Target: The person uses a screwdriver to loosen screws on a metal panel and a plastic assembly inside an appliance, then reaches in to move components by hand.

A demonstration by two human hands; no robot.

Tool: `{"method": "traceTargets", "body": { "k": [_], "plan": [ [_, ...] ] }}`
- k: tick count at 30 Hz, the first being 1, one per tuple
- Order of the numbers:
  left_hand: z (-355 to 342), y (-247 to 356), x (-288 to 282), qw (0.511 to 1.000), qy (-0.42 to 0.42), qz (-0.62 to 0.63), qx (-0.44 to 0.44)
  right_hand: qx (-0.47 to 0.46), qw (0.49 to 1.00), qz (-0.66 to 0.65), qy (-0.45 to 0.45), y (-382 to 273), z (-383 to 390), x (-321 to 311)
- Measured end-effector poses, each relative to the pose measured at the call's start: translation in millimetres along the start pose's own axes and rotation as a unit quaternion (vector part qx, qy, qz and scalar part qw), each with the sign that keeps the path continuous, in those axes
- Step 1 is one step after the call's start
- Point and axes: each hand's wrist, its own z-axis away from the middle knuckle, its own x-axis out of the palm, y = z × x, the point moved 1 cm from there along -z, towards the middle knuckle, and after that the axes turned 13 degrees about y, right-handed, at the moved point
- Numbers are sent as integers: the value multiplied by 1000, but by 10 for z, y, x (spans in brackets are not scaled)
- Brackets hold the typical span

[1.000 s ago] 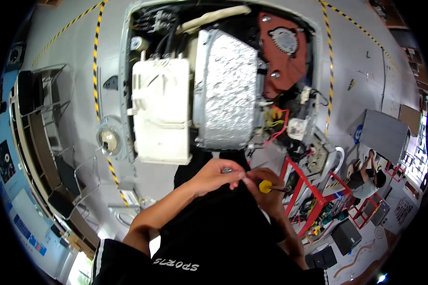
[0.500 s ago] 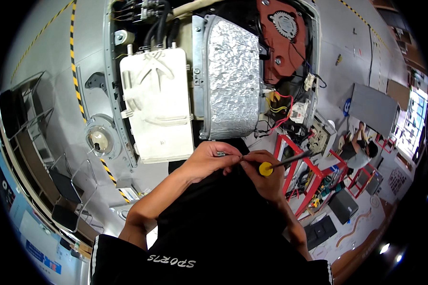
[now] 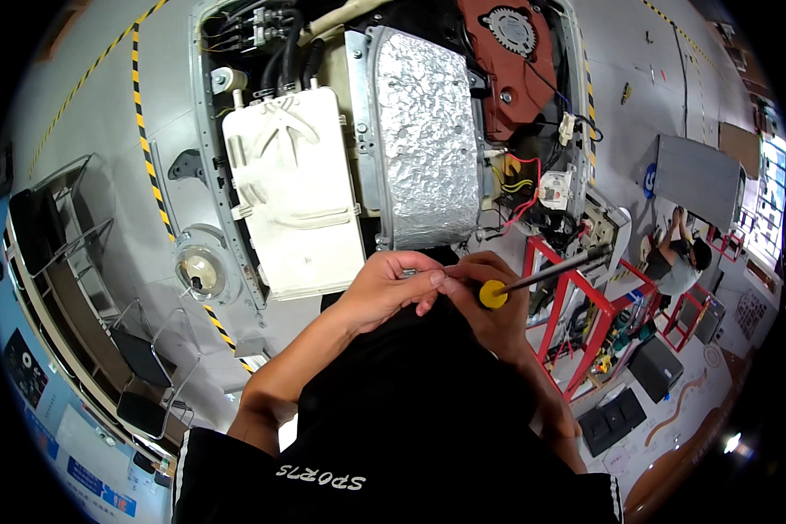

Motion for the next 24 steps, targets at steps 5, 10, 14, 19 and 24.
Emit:
{"method": "traceTargets", "body": {
  "k": [5,10,14,19,24],
  "plan": [
    [59,28,66,998,52,-29,27,93,989,-111,28,67,30,30],
    [83,39,17,991,96,-69,64,88,993,-76,34,51,20,91],
    [95,-6,-21,994,101,-28,41,-15,999,8,45,65,35,132],
    [78,-48,-81,994,95,43,14,-49,996,65,28,20,45,176],
    [77,7,-110,995,98,20,-10,-64,995,64,46,49,37,233]
  ]
}}
